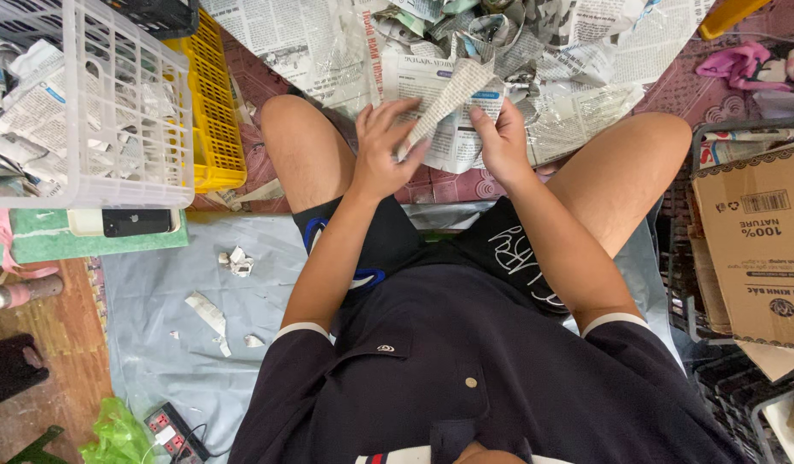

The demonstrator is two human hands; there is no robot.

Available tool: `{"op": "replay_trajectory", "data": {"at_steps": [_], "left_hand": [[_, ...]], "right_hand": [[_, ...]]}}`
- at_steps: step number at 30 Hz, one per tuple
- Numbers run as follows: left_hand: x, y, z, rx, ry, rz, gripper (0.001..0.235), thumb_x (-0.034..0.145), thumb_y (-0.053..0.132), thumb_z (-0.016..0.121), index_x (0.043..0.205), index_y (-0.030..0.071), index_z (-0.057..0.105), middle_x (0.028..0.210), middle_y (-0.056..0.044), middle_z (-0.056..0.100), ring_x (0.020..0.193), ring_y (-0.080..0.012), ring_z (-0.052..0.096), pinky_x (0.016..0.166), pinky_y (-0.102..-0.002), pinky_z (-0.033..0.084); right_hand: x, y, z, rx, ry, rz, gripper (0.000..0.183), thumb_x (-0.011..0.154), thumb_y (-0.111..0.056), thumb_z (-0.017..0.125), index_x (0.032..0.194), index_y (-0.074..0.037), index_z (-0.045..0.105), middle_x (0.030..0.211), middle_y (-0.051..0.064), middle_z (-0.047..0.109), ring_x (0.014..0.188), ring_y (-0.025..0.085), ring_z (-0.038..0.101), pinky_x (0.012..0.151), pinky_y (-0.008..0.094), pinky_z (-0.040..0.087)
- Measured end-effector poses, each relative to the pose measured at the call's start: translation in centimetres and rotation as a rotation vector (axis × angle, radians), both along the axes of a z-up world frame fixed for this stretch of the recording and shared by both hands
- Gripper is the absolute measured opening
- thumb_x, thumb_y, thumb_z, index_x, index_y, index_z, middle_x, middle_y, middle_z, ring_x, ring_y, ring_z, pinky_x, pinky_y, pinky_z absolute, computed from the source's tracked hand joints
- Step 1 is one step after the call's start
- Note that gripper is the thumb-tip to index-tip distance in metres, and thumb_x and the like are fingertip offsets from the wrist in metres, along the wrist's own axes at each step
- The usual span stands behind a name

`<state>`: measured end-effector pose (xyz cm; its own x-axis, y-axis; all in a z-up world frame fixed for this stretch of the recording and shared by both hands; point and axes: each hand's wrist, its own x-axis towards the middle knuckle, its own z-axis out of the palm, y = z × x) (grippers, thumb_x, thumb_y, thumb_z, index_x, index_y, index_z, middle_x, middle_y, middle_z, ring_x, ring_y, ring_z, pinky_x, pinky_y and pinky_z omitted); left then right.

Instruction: The person sits on the floor and repeatedly wraps small objects with newspaper sheets. They pick up a newspaper sheet, place an object on it, fold the paper around the object, and set the wrapped bundle aside. The process is repeated with multiple objects and sheets.

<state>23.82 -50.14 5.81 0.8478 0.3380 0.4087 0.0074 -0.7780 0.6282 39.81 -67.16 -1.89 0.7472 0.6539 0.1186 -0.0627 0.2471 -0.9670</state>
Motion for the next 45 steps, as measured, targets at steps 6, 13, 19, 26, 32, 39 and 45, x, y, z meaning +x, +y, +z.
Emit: {"op": "replay_trajectory", "data": {"at_steps": [6,13,19,26,32,39,45], "left_hand": [[-0.2,1.7,-2.9,-0.541,-0.219,0.072,0.016,0.099,0.015,0.069,0.108,0.002,0.071,0.126,-0.01,0.069,0.11,-0.0174,0.069,0.093,-0.03,0.054],[-2.4,4.2,0.2,-0.618,-0.283,0.258,0.014,0.105,0.012,0.069,0.111,-0.001,0.071,0.091,0.0,0.067,0.084,-0.0074,0.056,0.076,-0.027,0.048],[-8.7,6.5,7.0,-0.328,-0.122,0.288,0.018,0.099,0.015,0.075,0.106,-0.001,0.071,0.09,-0.007,0.071,0.081,-0.0082,0.062,0.074,-0.028,0.051],[-14.0,9.8,8.3,0.064,0.024,0.525,0.025,0.094,0.02,0.081,0.111,0.005,0.072,0.1,-0.014,0.073,0.091,-0.0291,0.069,0.081,-0.04,0.051],[-13.5,5.1,1.9,0.414,0.265,0.668,0.026,0.098,0.031,0.077,0.11,0.013,0.063,0.117,-0.012,0.057,0.116,-0.0346,0.053,0.1,-0.05,0.039],[-12.8,0.3,-0.1,0.164,0.134,0.412,0.083,0.088,0.042,0.08,0.155,0.009,0.044,0.163,-0.023,0.027,0.15,-0.0453,0.027,0.12,-0.06,0.024],[-12.9,1.9,1.0,0.189,0.255,0.165,0.091,0.083,0.046,0.083,0.159,0.016,0.043,0.169,-0.016,0.023,0.157,-0.0416,0.019,0.124,-0.063,0.017]], "right_hand": [[0.1,-0.2,1.0,0.004,-0.013,-0.008,0.015,0.107,-0.007,0.061,0.12,-0.001,0.063,0.113,0.001,0.07,0.102,0.008,0.062,0.094,0.027,0.051],[0.6,-0.4,2.9,0.025,-0.052,0.133,0.023,0.102,-0.001,0.073,0.103,-0.008,0.051,0.096,-0.006,0.053,0.088,0.004,0.047,0.079,0.022,0.041],[0.0,-0.4,3.3,-0.255,0.068,0.396,0.016,0.093,-0.014,0.074,0.104,-0.009,0.064,0.095,0.0,0.073,0.08,0.005,0.066,0.069,0.021,0.054],[-5.6,2.0,1.3,-0.314,-0.119,0.595,0.023,0.095,-0.016,0.079,0.093,-0.004,0.059,0.089,-0.001,0.064,0.078,0.006,0.061,0.066,0.024,0.05],[-9.5,2.9,0.1,-0.347,-0.126,0.742,0.024,0.096,-0.019,0.074,0.101,-0.005,0.056,0.089,0.0,0.067,0.082,0.005,0.063,0.069,0.023,0.051],[-8.9,2.2,1.7,-0.452,-0.236,0.862,0.037,0.092,-0.017,0.076,0.117,-0.003,0.052,0.106,0.007,0.072,0.098,0.015,0.07,0.084,0.033,0.058],[-10.4,2.9,2.3,-0.448,-0.321,0.583,0.072,0.096,-0.022,0.073,0.152,-0.006,0.03,0.133,0.02,0.058,0.116,0.027,0.066,0.095,0.038,0.058]]}}
